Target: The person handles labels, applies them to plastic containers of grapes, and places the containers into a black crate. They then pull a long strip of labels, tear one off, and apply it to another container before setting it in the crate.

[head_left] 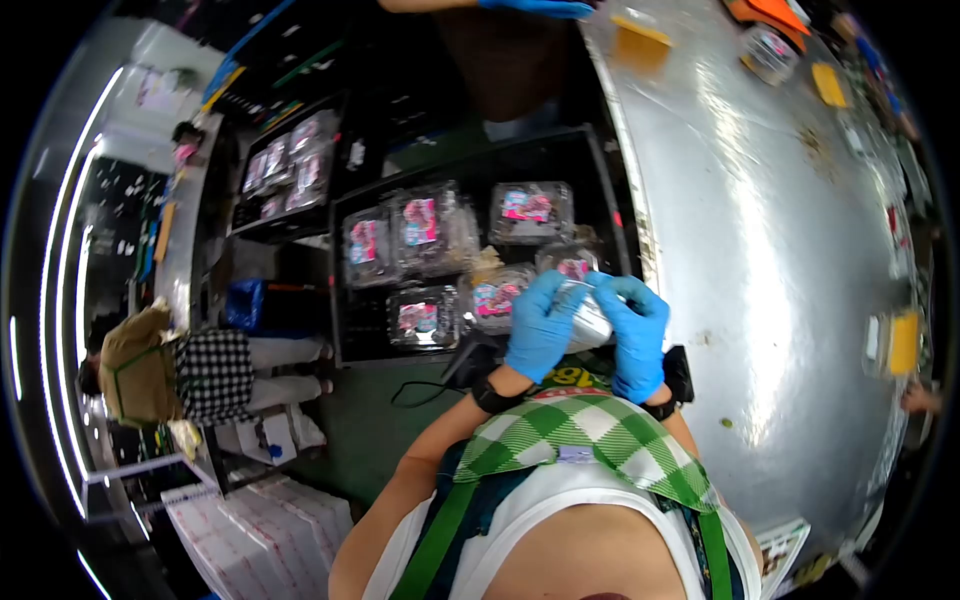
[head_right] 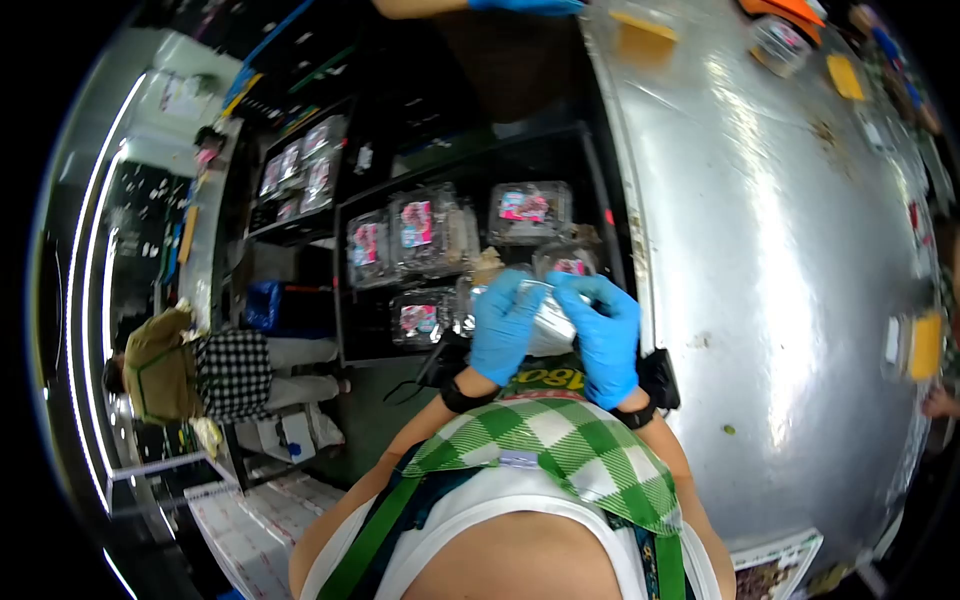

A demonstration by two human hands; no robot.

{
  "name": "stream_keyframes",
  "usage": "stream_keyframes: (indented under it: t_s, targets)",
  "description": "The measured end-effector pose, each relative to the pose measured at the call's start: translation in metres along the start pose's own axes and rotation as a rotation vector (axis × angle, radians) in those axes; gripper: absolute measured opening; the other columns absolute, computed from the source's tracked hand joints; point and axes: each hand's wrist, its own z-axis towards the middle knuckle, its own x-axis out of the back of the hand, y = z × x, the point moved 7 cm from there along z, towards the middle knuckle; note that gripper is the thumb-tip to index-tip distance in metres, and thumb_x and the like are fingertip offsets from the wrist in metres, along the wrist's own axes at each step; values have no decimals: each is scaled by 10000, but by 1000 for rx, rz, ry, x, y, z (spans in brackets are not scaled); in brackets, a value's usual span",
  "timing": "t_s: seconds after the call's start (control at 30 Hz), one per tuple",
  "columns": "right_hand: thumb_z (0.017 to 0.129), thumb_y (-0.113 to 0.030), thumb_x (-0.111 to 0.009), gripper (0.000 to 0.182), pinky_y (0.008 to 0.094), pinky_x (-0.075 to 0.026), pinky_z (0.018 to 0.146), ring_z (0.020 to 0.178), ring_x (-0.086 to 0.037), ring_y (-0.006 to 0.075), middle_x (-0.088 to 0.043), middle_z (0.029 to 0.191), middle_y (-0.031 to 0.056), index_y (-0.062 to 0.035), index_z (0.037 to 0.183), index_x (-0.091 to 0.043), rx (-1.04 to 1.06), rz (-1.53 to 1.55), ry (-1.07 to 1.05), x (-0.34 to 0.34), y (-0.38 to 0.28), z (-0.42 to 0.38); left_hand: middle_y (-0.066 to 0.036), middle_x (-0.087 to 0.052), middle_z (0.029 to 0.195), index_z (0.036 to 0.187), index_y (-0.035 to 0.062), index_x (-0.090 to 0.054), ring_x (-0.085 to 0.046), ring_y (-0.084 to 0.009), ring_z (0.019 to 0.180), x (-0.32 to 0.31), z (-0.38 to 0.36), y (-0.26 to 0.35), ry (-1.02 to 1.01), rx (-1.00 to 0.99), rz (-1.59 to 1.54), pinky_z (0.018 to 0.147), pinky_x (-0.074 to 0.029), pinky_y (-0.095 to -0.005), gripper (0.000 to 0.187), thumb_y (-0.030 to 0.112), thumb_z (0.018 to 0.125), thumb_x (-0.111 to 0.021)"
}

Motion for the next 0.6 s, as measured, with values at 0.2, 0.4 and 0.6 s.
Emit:
stream_keyframes:
  t_s: [0.2, 0.4, 0.6]
  targets:
    - [722, -21, -607, 78, 193, -381, 553, 638, -491, 66, -592, 772, 40, -17, 799, -609, 193, -152, 72, 9, 3, 3, -2, -492, 584, 693, 18, -510, -408, -53, 557, 1, 2, -12, -14, 82, -5, 493, -365, -226, 182, 156, 793, -574]
    - [708, -2, -603, 97, 215, -410, 585, 689, -539, 110, -604, 809, 73, -24, 803, -598, 341, -211, 106, 10, -7, 5, -18, -588, 799, 899, 0, -568, -509, -54, 693, -10, 2, -11, -195, 228, -265, 613, -420, -198, 158, 119, 795, -565]
    - [729, -36, -601, 72, 214, -445, 626, 731, -575, 127, -603, 816, 71, -29, 800, -595, 321, -300, 94, 12, -20, 7, -35, -596, 837, 925, 7, -575, -532, -86, 724, -22, -1, -13, -291, 392, -284, 650, -429, -220, 178, 128, 795, -565]
